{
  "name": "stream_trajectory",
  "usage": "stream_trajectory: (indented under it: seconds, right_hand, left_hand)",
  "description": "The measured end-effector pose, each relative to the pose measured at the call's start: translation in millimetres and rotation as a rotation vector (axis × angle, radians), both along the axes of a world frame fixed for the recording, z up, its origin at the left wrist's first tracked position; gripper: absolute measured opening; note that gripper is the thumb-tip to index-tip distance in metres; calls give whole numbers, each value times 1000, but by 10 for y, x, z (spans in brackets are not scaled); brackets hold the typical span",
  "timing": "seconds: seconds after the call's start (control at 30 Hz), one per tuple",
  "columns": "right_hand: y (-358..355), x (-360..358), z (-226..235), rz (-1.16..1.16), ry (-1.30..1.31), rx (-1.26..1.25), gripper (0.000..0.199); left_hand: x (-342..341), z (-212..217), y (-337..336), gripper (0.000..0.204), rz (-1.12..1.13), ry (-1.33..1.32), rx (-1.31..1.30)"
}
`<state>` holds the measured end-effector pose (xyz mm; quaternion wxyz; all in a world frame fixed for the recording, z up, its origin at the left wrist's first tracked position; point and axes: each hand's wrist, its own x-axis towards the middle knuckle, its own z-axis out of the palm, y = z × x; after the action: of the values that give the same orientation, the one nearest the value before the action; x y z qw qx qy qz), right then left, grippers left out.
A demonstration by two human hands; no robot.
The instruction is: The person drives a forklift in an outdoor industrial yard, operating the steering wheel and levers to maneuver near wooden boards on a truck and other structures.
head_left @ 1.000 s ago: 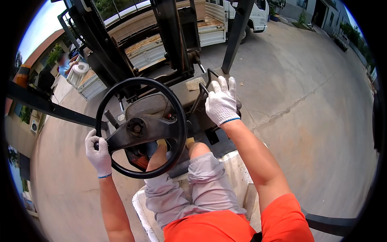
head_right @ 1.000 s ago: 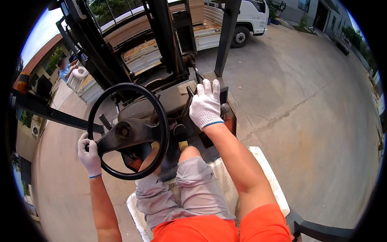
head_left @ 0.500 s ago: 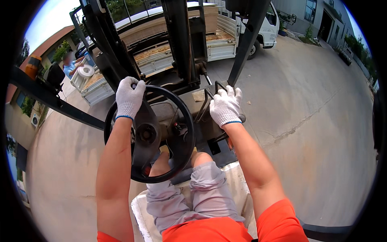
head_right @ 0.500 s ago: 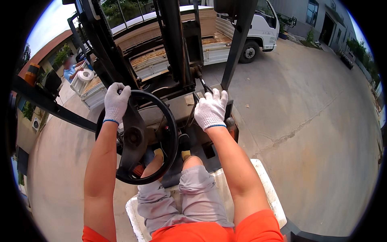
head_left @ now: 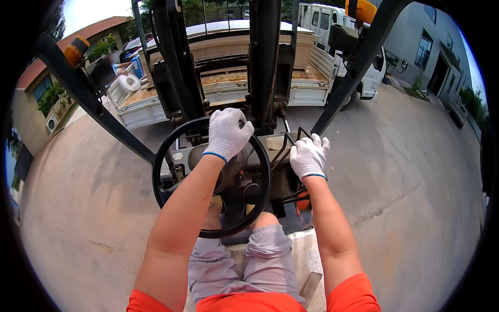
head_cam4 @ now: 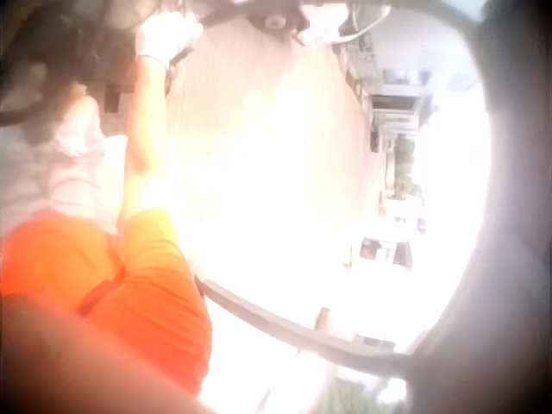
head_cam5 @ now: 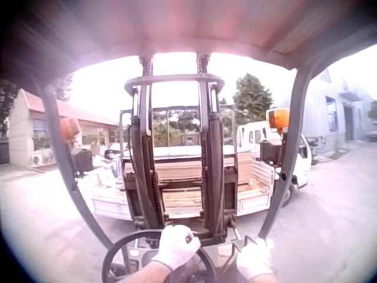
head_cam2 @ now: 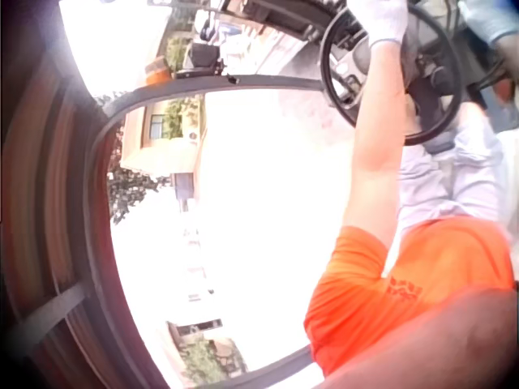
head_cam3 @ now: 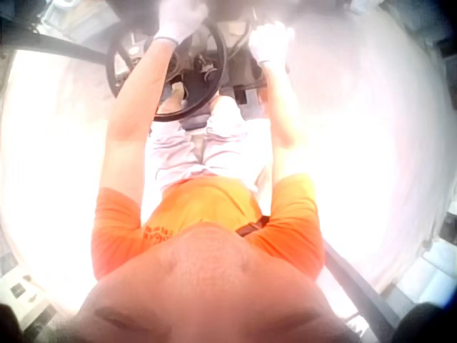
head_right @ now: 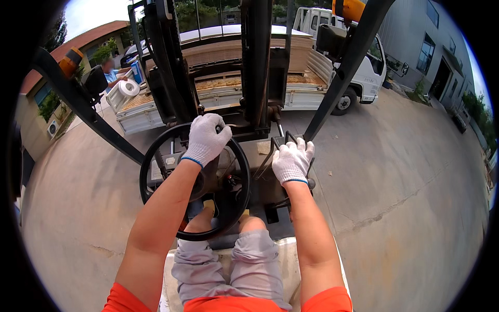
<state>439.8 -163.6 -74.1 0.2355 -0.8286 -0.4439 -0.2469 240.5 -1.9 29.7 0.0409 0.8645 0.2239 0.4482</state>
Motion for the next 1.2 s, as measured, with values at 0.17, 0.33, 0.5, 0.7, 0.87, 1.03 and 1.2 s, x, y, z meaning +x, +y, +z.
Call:
stream_trajectory:
  seconds: [0.17, 0.33, 0.5, 0.7, 0.87, 1.03, 1.2]
  right_hand:
    - [7, -8, 62, -31, 37, -90, 30]
    - [23, -39, 32, -8, 12, -28, 30]
    - [55, 9, -34, -8, -18, -21, 30]
    - [88, 11, -58, -12, -4, -23, 27]
    - [103, 17, -67, -15, -18, -19, 27]
    - [125, 3, -59, -11, -13, -17, 28]
    - [142, 13, -68, -38, -8, -33, 32]
  left_hand:
    - [106, -142, -276, 22, -130, 67, -4]
    - [82, -255, -432, 20, -178, 50, -43]
    - [73, -264, -389, 19, -155, 23, -5]
    - [97, -310, -313, 18, -143, -7, 0]
    - [120, -342, -257, 17, -126, -3, 11]
    - [81, -290, -208, 18, -77, 34, -13]
    - [25, -148, -64, 23, 22, 15, -15]
